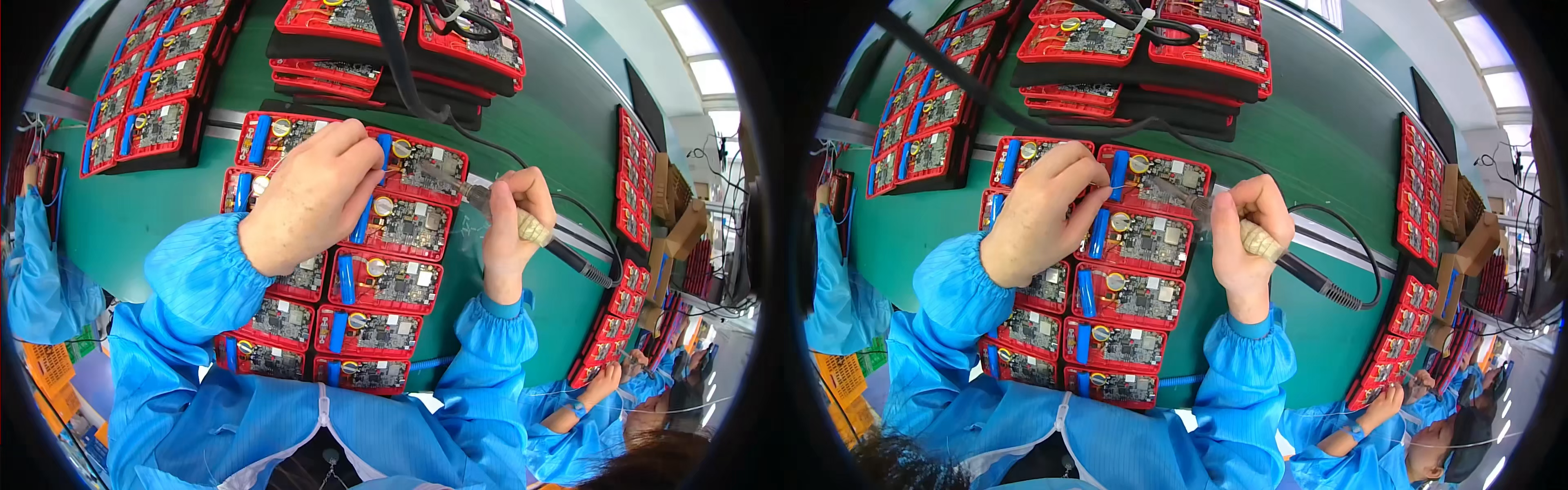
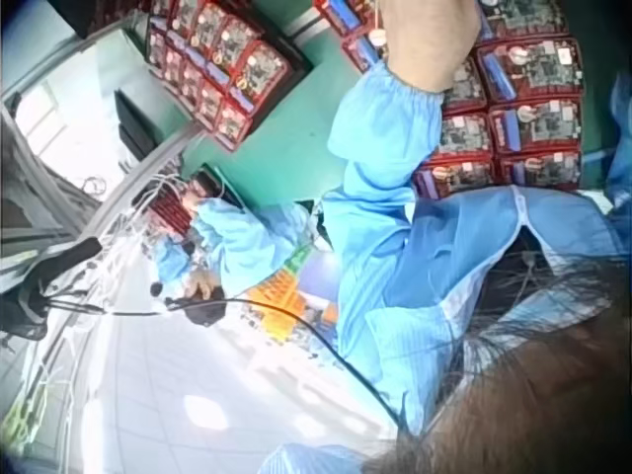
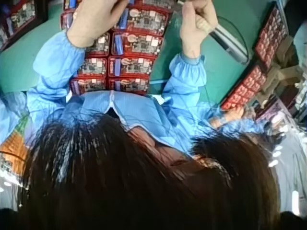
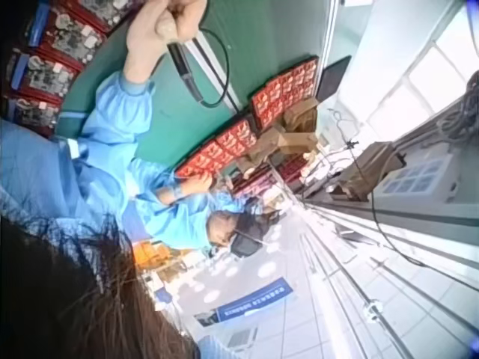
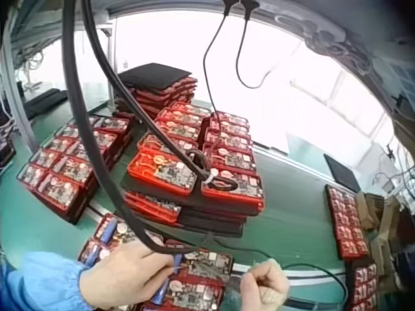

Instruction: The person solders electronic components onto circuit boards using a soldering iron and solder wire.

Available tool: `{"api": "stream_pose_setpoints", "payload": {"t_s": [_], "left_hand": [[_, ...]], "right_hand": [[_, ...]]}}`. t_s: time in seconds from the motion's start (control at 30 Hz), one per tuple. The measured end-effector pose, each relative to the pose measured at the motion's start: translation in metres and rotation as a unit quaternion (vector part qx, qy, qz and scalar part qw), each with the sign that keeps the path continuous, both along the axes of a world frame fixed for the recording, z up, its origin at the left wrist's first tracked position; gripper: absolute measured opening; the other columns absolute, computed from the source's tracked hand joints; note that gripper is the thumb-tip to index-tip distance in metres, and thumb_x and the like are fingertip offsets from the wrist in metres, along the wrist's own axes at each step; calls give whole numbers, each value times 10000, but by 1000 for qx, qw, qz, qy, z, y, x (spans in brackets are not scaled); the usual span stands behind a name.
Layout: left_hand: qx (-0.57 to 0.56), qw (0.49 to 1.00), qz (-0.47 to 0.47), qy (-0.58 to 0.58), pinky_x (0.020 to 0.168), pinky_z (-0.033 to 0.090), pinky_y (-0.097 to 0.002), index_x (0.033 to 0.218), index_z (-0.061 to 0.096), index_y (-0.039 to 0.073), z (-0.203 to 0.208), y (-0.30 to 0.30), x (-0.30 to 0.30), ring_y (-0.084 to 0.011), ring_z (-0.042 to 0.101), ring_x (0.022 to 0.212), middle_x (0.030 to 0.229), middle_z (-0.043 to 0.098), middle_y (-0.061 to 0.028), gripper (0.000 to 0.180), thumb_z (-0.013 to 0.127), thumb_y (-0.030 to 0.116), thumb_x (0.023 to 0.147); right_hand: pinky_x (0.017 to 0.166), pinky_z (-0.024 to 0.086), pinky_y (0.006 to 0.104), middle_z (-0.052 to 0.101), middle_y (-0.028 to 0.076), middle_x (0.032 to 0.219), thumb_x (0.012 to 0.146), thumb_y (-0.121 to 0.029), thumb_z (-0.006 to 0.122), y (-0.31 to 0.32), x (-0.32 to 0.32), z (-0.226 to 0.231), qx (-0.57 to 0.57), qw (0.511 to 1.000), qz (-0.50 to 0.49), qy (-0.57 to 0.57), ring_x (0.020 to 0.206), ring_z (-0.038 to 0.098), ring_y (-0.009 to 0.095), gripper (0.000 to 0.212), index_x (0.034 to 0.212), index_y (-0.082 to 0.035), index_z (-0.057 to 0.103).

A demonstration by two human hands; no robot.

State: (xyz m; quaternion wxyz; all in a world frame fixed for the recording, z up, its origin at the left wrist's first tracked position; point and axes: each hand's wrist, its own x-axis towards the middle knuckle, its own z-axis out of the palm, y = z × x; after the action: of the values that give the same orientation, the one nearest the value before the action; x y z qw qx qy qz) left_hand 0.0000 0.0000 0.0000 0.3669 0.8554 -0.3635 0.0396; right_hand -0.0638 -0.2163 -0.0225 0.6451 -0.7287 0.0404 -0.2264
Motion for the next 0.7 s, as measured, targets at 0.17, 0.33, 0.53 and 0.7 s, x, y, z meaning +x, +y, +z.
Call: {"api": "stream_pose_setpoints", "payload": {"t_s": [0.17, 0.33, 0.53, 0.7], "left_hand": [[-5, 1000, -8, -26, 678, 474, -386, 878, 577, 7, -6, -6, 6, -325, 570, 805, 884, 554, -133, 124, 655, -13, 784], [9, 1000, -8, -14, 689, 475, -392, 877, 575, 9, -10, -8, 7, -326, 570, 808, 892, 561, -134, 125, 652, -15, 782], [20, 999, -1, -42, 702, 473, -406, 871, 573, 13, -13, -10, 7, -332, 569, 813, 894, 576, -138, 104, 642, 7, 794], [32, 999, -4, -40, 705, 467, -407, 864, 563, 11, -15, -12, 7, -333, 563, 817, 884, 566, -138, 99, 638, 17, 799]], "right_hand": [[513, 301, 198, 467, -33, 645, 840, 19, 574, -3, 5, -6, -20, 1000, 4, -24, 563, 384, 21, 152, 746, -39, 470], [506, 315, 195, 499, -26, 639, 840, 22, 578, -2, 6, -8, -16, 999, 25, -21, 552, 411, 21, 145, 746, -34, 483], [486, 331, 199, 507, -28, 603, 835, 18, 599, 0, 7, -11, -41, 999, 27, -16, 528, 427, 21, 142, 742, -31, 503], [477, 325, 202, 497, -28, 582, 828, 11, 610, -3, 8, -15, -61, 998, 22, -22, 514, 417, 22, 151, 728, -33, 506]]}}
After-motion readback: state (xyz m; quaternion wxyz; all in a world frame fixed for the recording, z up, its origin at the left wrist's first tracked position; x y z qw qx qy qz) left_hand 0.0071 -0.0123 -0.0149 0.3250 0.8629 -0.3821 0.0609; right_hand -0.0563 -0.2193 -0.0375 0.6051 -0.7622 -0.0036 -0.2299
